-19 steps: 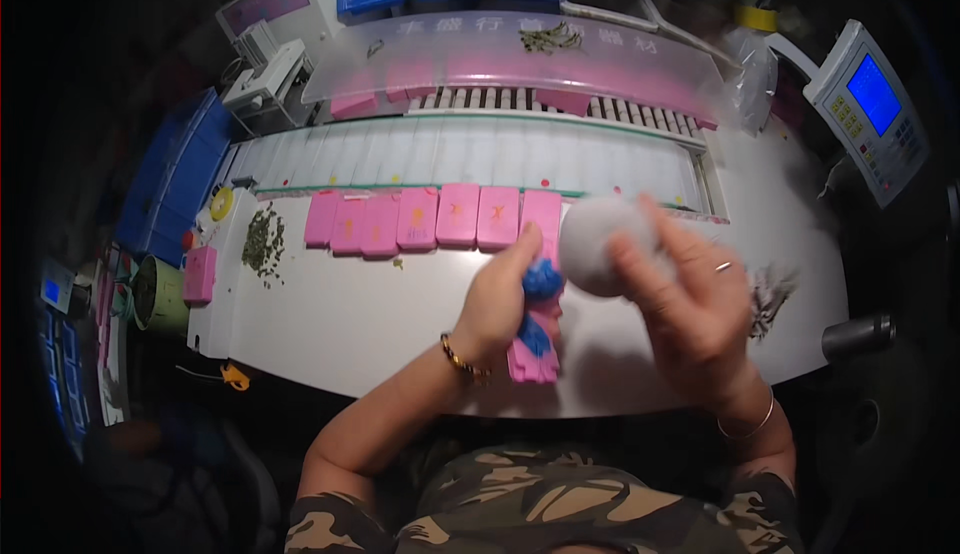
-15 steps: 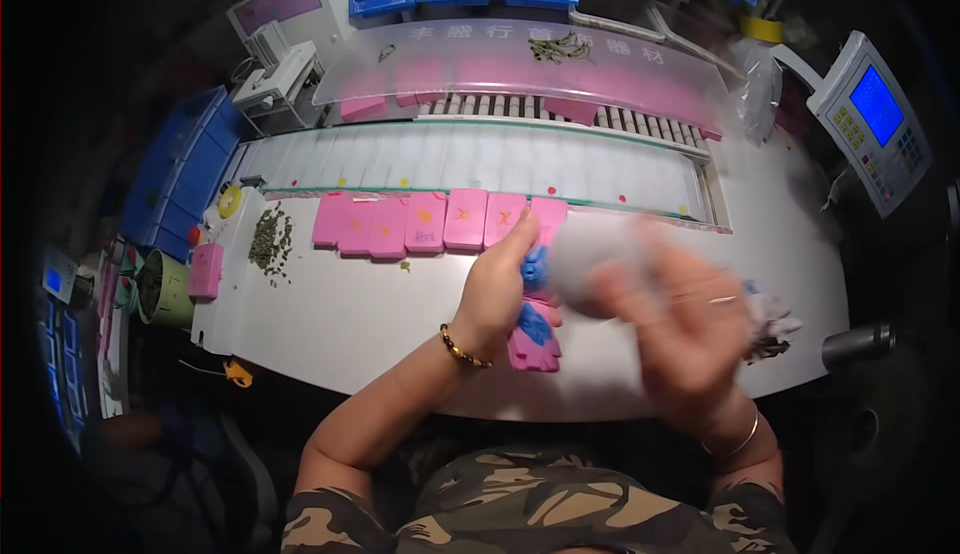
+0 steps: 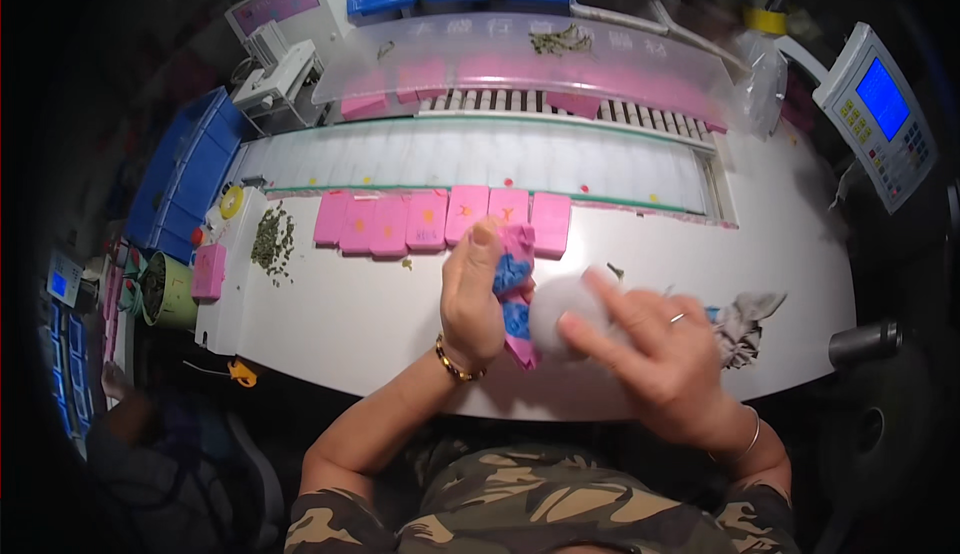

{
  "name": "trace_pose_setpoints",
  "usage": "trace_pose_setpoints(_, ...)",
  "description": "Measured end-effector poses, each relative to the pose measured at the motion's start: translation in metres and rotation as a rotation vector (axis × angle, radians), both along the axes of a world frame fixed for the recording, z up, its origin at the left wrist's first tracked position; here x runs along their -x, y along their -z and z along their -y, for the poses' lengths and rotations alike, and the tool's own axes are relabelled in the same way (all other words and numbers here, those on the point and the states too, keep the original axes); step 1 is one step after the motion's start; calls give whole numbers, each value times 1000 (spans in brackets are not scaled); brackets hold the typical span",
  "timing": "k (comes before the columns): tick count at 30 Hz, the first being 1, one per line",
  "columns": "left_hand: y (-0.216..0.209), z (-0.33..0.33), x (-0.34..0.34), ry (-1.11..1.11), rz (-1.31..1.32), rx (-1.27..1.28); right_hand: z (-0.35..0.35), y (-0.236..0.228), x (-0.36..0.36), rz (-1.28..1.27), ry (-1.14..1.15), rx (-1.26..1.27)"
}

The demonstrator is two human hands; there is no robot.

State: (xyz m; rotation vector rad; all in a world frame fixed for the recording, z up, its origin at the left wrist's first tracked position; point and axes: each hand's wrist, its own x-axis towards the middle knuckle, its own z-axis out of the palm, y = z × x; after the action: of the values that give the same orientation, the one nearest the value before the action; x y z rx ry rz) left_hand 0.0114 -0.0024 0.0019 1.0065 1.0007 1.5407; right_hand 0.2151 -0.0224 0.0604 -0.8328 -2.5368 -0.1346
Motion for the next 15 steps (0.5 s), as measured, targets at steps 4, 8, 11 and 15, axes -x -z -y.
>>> trace_pose_setpoints(4, -7, -6, -9, -33, -52, -52, 1, -9, 4, -181, 117, -128)
trace_pose_setpoints(8, -10, -3, -11, -132, 77, 55, 14, 23, 8, 85, 34, 28)
trace_pose_setpoints(11, -3, -10, -2, -140, 174, 102, 4, 28, -7, 94, 130, 142)
trace_pose_setpoints(15, -4, -19, 2, 58, 261, 228, -10, 44, -33, 87, 377, 113)
